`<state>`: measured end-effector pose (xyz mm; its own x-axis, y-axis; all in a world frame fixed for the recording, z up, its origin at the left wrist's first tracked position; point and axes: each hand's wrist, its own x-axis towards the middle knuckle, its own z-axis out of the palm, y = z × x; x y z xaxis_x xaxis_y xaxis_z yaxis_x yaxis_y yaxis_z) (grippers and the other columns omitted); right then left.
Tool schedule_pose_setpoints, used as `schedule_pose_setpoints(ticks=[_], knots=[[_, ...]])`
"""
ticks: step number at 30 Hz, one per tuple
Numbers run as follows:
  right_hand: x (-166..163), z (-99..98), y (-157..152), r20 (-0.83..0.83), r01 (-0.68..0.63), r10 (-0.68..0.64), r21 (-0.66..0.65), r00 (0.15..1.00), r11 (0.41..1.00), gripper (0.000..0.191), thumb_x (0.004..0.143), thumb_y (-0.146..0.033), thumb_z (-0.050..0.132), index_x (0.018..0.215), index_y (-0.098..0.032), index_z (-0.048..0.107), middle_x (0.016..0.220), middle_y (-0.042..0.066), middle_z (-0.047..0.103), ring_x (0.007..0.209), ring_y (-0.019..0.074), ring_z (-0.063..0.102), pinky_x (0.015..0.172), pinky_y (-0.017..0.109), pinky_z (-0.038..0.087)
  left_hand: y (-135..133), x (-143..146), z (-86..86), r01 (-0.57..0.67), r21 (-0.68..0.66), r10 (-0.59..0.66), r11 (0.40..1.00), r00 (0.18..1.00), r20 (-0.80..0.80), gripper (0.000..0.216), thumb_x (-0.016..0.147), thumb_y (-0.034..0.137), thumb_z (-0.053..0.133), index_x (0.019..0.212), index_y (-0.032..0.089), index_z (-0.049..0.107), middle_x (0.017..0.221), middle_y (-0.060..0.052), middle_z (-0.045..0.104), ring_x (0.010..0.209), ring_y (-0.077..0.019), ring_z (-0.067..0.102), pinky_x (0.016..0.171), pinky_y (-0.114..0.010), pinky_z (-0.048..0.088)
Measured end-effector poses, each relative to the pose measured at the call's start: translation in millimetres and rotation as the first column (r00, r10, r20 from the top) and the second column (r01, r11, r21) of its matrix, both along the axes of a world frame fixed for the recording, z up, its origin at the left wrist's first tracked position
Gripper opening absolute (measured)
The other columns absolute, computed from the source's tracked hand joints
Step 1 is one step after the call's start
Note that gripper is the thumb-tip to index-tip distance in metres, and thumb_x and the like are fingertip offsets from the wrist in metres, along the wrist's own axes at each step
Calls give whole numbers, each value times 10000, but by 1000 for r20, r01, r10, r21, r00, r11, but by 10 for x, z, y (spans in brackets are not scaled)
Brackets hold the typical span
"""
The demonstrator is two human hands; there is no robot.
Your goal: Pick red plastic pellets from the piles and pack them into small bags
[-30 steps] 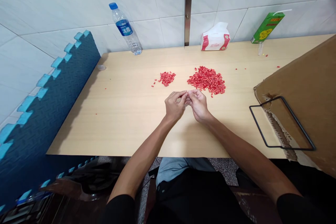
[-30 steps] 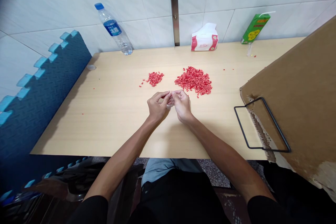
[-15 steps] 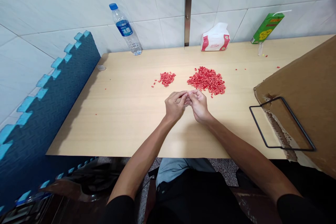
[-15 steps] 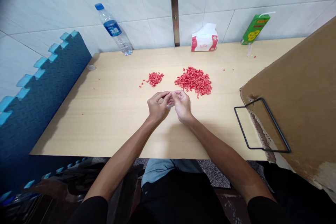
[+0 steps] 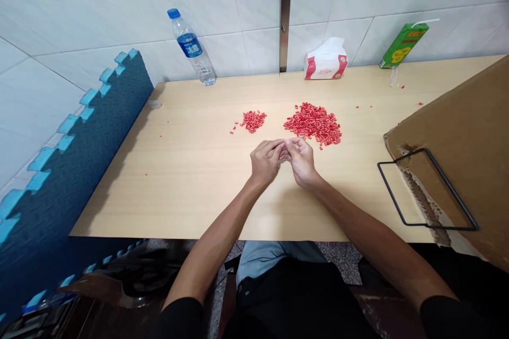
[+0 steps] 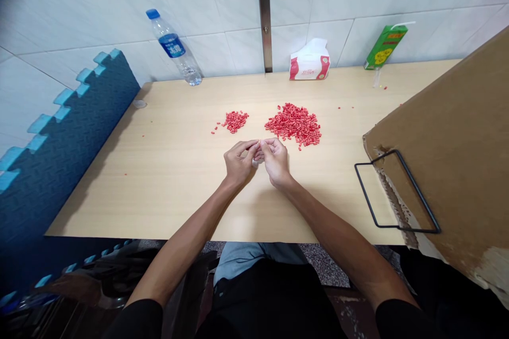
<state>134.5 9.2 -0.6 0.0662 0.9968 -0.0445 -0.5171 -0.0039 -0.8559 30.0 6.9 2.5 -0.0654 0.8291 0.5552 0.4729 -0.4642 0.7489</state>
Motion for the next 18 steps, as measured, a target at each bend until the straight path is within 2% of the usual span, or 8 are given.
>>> schedule_pose_setpoints(ticks=[18], knots=[[-10, -31, -1, 19, 11, -11, -4, 1000, 1000, 322, 711, -437, 736, 777, -195, 534, 588, -48, 608, 502, 98, 585, 496, 216, 503, -4, -2, -2, 3, -21, -3, 1000, 1000, 30, 128, 845, 231, 624, 898, 198, 736, 866, -42, 737, 795, -142, 680, 765, -269, 535]])
